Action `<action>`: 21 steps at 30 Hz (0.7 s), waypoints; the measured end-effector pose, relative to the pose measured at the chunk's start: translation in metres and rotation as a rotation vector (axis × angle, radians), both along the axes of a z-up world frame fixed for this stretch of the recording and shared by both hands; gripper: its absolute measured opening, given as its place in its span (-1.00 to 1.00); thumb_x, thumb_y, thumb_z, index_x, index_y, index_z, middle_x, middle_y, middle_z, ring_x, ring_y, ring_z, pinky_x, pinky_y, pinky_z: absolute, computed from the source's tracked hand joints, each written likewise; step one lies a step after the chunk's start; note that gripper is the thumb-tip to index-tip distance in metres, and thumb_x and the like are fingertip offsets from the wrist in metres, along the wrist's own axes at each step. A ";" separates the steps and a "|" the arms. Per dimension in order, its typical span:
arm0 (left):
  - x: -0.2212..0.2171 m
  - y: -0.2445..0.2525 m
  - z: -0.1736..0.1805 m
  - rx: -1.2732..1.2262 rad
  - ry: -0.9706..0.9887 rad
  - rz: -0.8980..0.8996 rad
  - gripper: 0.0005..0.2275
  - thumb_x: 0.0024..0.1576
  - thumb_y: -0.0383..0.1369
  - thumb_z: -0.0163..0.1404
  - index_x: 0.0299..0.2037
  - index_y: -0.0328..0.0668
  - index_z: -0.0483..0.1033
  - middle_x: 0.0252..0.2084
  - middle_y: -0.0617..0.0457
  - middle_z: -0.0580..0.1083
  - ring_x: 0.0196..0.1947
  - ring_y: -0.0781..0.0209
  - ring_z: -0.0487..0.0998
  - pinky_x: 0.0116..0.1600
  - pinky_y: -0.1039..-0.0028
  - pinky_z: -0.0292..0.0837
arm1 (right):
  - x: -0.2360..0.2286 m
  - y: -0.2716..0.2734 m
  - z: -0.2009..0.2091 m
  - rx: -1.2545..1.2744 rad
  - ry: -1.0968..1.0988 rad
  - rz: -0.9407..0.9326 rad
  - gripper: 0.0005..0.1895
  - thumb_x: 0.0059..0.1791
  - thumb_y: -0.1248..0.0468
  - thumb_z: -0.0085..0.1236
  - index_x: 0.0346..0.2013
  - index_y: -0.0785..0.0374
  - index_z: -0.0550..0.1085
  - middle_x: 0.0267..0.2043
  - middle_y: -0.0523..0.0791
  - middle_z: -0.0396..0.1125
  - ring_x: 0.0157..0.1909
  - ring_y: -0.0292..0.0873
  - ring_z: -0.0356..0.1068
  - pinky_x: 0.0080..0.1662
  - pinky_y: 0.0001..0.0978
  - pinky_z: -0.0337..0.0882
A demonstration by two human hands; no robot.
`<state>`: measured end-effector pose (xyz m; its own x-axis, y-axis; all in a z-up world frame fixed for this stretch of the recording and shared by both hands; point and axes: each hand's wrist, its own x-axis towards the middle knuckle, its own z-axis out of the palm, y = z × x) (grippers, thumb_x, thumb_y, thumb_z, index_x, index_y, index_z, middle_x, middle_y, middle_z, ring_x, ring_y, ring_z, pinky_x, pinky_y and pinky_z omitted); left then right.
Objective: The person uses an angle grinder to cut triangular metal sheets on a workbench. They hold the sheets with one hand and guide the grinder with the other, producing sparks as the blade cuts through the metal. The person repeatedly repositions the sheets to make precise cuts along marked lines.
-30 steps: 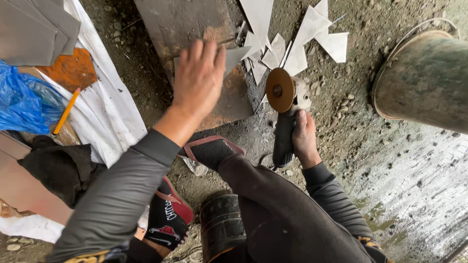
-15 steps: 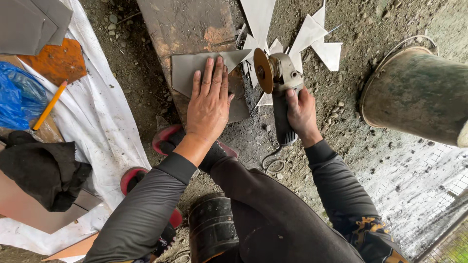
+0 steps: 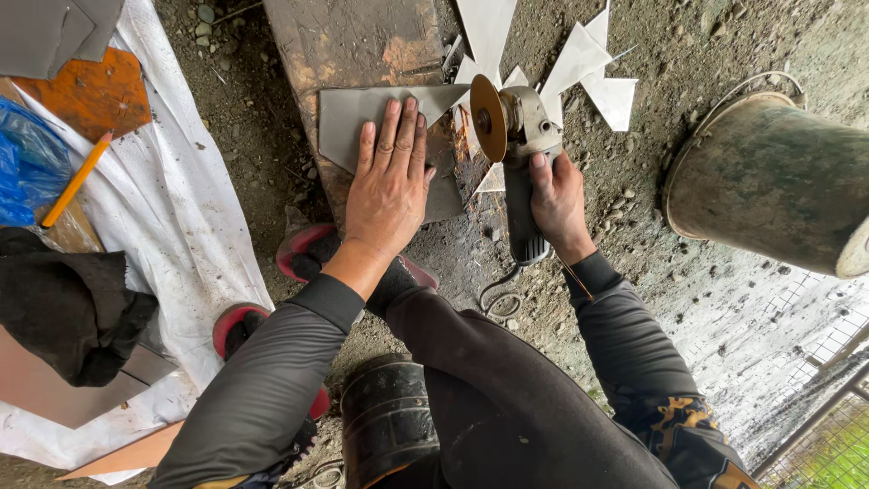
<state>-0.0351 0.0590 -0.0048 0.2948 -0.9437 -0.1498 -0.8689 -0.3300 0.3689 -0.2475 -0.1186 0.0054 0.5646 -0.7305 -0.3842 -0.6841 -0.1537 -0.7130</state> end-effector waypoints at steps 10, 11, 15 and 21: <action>0.003 0.002 -0.003 -0.048 -0.024 -0.019 -0.42 0.43 -0.12 -0.22 0.54 -0.39 0.07 0.62 -0.15 -0.09 0.61 -0.06 -0.23 0.61 0.05 -0.36 | 0.005 -0.006 -0.009 0.029 0.017 -0.078 -0.26 0.15 -0.28 -0.19 -0.07 0.46 0.41 -0.23 0.01 0.46 -0.21 -0.22 0.45 -0.16 -0.31 0.47; 0.005 0.002 -0.003 -0.046 -0.026 -0.017 -0.43 0.43 -0.13 -0.22 0.54 -0.39 0.07 0.62 -0.15 -0.09 0.61 -0.06 -0.23 0.61 0.05 -0.35 | 0.007 -0.008 -0.011 0.046 0.062 -0.108 -0.26 0.15 -0.27 -0.18 -0.11 0.46 0.41 -0.25 0.01 0.47 -0.23 -0.21 0.45 -0.18 -0.30 0.47; 0.003 0.001 0.002 -0.045 -0.018 -0.018 -0.43 0.42 -0.13 -0.23 0.53 -0.36 0.08 0.61 -0.13 -0.08 0.61 -0.04 -0.22 0.60 0.06 -0.34 | 0.004 -0.006 -0.008 -0.037 0.031 -0.049 -0.28 0.16 -0.26 -0.18 -0.09 0.44 0.43 -0.25 0.00 0.47 -0.23 -0.21 0.45 -0.18 -0.30 0.47; 0.003 -0.001 0.005 -0.005 -0.031 -0.022 -0.44 0.40 -0.14 -0.26 0.51 -0.35 0.08 0.60 -0.13 -0.06 0.60 -0.03 -0.21 0.59 0.07 -0.34 | -0.004 -0.006 -0.007 -0.030 0.083 0.018 -0.28 0.15 -0.28 -0.20 -0.13 0.41 0.44 -0.32 -0.02 0.44 -0.29 -0.21 0.40 -0.26 -0.29 0.41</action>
<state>-0.0317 0.0579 -0.0003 0.2781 -0.9509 -0.1358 -0.8871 -0.3085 0.3433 -0.2510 -0.1250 -0.0013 0.5446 -0.7327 -0.4082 -0.7379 -0.1871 -0.6485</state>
